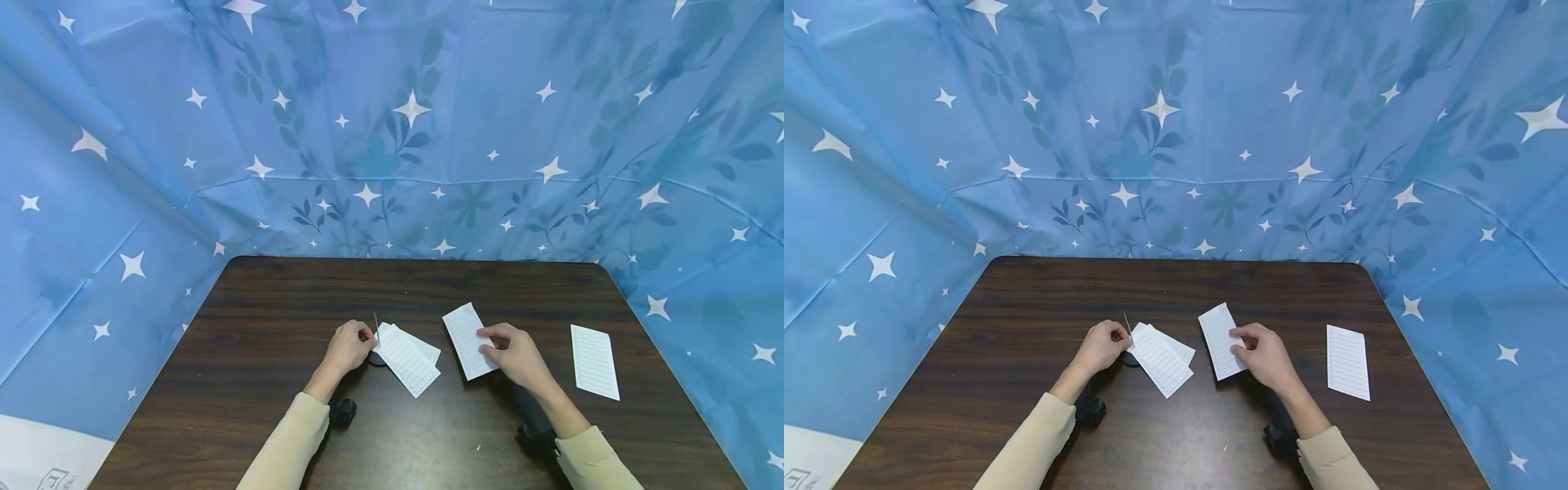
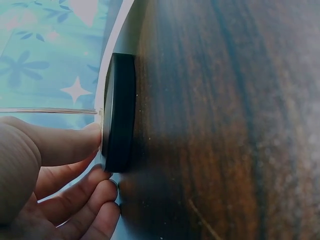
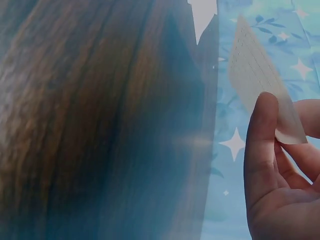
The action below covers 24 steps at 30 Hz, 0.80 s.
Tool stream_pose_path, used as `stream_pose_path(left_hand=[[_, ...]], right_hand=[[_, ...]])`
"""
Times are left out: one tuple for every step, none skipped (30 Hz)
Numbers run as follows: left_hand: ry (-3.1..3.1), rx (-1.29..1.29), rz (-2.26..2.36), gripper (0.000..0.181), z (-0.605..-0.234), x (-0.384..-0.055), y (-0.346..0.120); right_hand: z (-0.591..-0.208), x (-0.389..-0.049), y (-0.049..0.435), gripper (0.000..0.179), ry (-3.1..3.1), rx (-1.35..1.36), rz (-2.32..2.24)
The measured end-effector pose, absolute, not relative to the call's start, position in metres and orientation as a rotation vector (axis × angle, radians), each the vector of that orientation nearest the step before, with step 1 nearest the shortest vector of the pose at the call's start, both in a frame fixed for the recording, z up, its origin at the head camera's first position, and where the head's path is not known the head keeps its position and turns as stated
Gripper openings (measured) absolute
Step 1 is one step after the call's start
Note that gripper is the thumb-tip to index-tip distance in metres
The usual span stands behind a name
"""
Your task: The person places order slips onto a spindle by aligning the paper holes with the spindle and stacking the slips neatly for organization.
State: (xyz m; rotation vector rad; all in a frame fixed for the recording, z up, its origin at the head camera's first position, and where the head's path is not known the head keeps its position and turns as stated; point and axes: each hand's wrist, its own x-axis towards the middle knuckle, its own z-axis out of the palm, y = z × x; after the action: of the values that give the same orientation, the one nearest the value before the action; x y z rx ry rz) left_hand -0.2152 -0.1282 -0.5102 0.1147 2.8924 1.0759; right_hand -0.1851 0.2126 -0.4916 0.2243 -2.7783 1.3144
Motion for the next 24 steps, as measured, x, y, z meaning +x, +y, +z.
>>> stream_pose_path(left_hand=[[2.889,0.113,1.075,0.013,-0.510,-0.215,-0.128],[2.888,0.114,1.074,0.013,-0.510,-0.215,-0.128],[2.885,0.114,1.073,0.013,-0.510,-0.215,-0.128],[2.882,0.113,1.075,0.013,-0.510,-0.215,-0.129],[2.879,0.114,1.078,0.013,-0.510,-0.215,-0.129],[2.878,0.115,1.081,0.013,-0.511,-0.216,-0.129],[2.876,0.117,1.083,0.013,-0.511,-0.216,-0.129],[2.877,0.119,1.085,0.013,-0.511,-0.216,-0.129],[2.876,0.118,1.087,0.013,-0.511,-0.216,-0.129],[2.877,0.120,1.089,0.013,-0.511,-0.216,-0.129],[2.879,0.124,1.089,0.013,-0.511,-0.216,-0.129],[2.881,0.127,1.091,0.013,-0.511,-0.216,-0.128],[2.882,0.129,1.092,0.012,-0.511,-0.215,-0.128],[2.884,0.131,1.092,0.012,-0.511,-0.215,-0.128],[2.886,0.132,1.093,0.012,-0.511,-0.215,-0.128],[2.888,0.133,1.092,0.012,-0.512,-0.215,-0.128],[2.889,0.133,1.092,0.012,-0.512,-0.216,-0.128],[2.889,0.131,1.090,0.012,-0.512,-0.215,-0.128],[2.888,0.126,1.086,0.012,-0.511,-0.215,-0.128],[2.887,0.123,1.083,0.012,-0.511,-0.215,-0.128],[2.886,0.120,1.081,0.012,-0.511,-0.215,-0.128],[2.886,0.118,1.077,0.012,-0.511,-0.215,-0.128],[2.886,0.116,1.075,0.012,-0.511,-0.215,-0.127],[2.885,0.114,1.073,0.012,-0.511,-0.215,-0.127]], right_hand=[[-0.491,-0.185,0.212,0.023,-2.777,0.228,1.314],[-0.491,-0.185,0.211,0.024,-2.775,0.233,1.312],[-0.490,-0.185,0.210,0.024,-2.771,0.238,1.314],[-0.490,-0.185,0.210,0.024,-2.767,0.246,1.319],[-0.489,-0.185,0.209,0.024,-2.763,0.252,1.322],[-0.489,-0.185,0.208,0.024,-2.758,0.255,1.323],[-0.489,-0.185,0.207,0.024,-2.755,0.257,1.324],[-0.488,-0.185,0.207,0.024,-2.752,0.259,1.325],[-0.488,-0.185,0.206,0.024,-2.749,0.259,1.326],[-0.488,-0.185,0.206,0.024,-2.747,0.260,1.323],[-0.488,-0.186,0.205,0.024,-2.744,0.260,1.321],[-0.488,-0.186,0.204,0.024,-2.740,0.260,1.320],[-0.488,-0.186,0.204,0.024,-2.738,0.262,1.323],[-0.487,-0.186,0.203,0.024,-2.734,0.262,1.324],[-0.487,-0.186,0.202,0.024,-2.731,0.261,1.328],[-0.486,-0.186,0.201,0.025,-2.729,0.261,1.331],[-0.486,-0.187,0.200,0.025,-2.727,0.261,1.334],[-0.485,-0.187,0.200,0.025,-2.726,0.262,1.337],[-0.485,-0.187,0.199,0.025,-2.724,0.262,1.338],[-0.484,-0.187,0.198,0.025,-2.723,0.264,1.340],[-0.484,-0.187,0.197,0.025,-2.722,0.264,1.345],[-0.483,-0.187,0.196,0.025,-2.721,0.266,1.349],[-0.483,-0.187,0.195,0.025,-2.719,0.267,1.354],[-0.482,-0.187,0.194,0.025,-2.717,0.268,1.360]])
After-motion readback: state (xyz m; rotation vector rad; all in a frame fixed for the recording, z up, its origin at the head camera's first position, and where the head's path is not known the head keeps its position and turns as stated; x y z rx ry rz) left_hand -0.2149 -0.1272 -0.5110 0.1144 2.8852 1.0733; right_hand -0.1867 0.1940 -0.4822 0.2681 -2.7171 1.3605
